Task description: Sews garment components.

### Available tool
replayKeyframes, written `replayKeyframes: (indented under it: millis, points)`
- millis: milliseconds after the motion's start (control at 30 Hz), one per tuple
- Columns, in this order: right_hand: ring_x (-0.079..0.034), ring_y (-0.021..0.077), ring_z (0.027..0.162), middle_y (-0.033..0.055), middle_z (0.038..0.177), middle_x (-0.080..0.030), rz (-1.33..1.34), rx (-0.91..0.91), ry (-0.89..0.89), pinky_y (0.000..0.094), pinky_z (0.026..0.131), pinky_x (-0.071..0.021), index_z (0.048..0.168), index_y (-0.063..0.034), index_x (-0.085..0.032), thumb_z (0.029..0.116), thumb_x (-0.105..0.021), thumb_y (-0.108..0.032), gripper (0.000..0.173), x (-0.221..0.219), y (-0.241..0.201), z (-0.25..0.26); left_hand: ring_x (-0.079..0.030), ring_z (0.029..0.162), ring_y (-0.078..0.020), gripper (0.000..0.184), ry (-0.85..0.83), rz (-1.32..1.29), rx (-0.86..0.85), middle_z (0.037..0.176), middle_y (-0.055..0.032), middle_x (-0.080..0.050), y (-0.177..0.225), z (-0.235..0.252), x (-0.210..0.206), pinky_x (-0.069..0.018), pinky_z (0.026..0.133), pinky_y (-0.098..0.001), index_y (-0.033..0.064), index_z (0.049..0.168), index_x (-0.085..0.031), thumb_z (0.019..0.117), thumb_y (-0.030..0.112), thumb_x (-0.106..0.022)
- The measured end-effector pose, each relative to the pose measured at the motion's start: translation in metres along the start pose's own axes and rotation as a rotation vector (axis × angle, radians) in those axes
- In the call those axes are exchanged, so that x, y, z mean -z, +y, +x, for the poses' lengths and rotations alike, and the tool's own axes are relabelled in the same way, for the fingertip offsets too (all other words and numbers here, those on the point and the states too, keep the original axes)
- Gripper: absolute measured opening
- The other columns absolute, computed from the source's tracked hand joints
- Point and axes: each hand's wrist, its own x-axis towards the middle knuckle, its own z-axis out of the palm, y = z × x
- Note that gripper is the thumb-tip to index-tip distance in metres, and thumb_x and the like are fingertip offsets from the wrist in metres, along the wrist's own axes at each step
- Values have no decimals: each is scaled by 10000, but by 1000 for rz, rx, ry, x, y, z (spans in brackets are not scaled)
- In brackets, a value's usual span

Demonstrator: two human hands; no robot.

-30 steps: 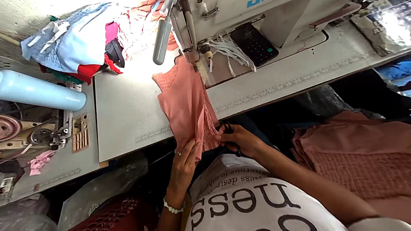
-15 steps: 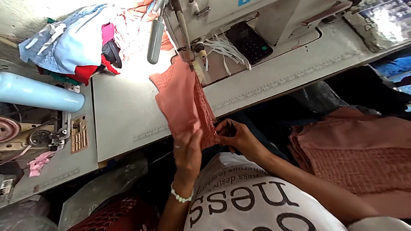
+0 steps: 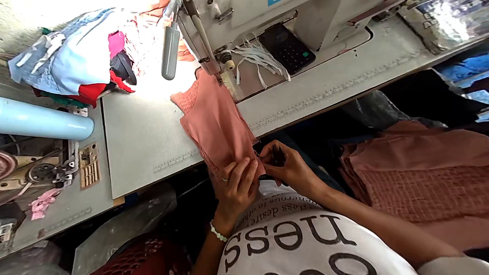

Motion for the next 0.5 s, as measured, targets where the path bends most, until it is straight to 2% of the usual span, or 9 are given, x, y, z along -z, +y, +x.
replayKeyframes:
  millis: [67,100,233,333,500]
  points:
    - [-606,-8,602,-28,870,-682,-44,25,11,132,502,-494,1126,-44,-603,904,-685,-27,237,0,-1,-1,-558,1095,-222,312,16,59,-8,1184,-65,-662,2,2,-4,-367,987,-340,152,1196,-692,943,336,-683]
    - [-608,-11,610,-25,878,-683,-68,41,16,129,507,-496,1134,-43,-606,907,-684,-36,239,0,-1,-2,-555,1091,-212,295,33,79,-18,1163,-55,-661,2,4,-6,-358,989,-338,154,1182,-688,953,340,-681]
    - [-599,-22,605,-41,844,-667,-129,74,48,124,503,-485,1134,-46,-594,880,-711,-79,282,3,-2,-1,-573,1059,-183,142,102,103,-47,1063,-14,-698,0,9,-9,-347,987,-343,162,1101,-701,1011,237,-621]
    - [-579,-28,579,-62,784,-637,-106,60,53,120,488,-467,1116,-64,-562,865,-751,-105,316,3,-3,-1,-574,1057,-160,122,111,114,-42,1054,10,-708,0,10,-8,-335,977,-347,183,1081,-707,1013,222,-614]
    - [-569,-11,544,-53,774,-638,-28,7,38,130,463,-457,1106,-76,-534,846,-772,-73,352,2,-4,0,-582,1008,-151,113,124,82,-27,989,15,-727,-1,10,-5,-330,965,-351,168,1048,-742,994,172,-643]
